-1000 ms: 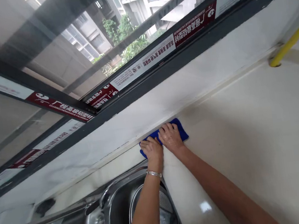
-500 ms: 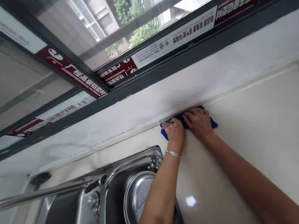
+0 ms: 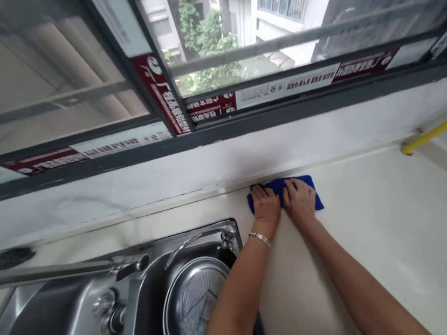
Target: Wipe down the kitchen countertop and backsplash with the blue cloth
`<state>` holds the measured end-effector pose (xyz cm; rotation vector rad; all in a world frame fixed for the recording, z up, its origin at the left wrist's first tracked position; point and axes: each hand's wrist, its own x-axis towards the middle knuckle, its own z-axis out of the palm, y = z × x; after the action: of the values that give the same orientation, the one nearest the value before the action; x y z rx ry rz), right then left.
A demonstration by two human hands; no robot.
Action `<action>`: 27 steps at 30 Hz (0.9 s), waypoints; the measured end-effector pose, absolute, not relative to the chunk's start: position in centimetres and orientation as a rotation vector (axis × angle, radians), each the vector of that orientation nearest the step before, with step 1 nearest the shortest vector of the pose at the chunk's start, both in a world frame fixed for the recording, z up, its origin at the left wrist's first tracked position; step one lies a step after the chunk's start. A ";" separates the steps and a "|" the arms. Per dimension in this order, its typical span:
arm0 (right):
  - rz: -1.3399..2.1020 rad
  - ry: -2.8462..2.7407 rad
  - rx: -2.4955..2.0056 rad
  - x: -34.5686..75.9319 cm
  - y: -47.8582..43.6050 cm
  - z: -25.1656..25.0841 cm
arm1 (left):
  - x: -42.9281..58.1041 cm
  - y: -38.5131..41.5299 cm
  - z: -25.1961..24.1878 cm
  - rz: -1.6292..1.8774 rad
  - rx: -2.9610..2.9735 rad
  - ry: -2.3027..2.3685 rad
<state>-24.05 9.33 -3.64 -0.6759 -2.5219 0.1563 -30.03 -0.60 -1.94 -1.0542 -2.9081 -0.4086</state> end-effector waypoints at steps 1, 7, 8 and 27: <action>0.133 -2.537 -0.668 -23.5 8.8 -3.6 | -29.7 -1.3 -1.8 -0.429 -1.077 -2.888; 0.034 -2.666 -0.637 -19.8 7.1 -4.1 | -23.6 -9.0 -1.1 -0.521 -1.357 -2.648; 0.027 -2.695 -0.634 -19.4 7.2 -4.1 | -22.3 -11.3 -1.2 -0.538 -1.508 -2.536; 0.071 -2.952 -0.313 -22.6 4.5 -4.8 | -22.8 -47.3 -2.5 -0.607 -0.094 -3.146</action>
<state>-22.60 4.45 -4.85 -0.3125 -2.9518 0.0714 -22.76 -47.31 -2.50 -0.0945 -3.1464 -0.6070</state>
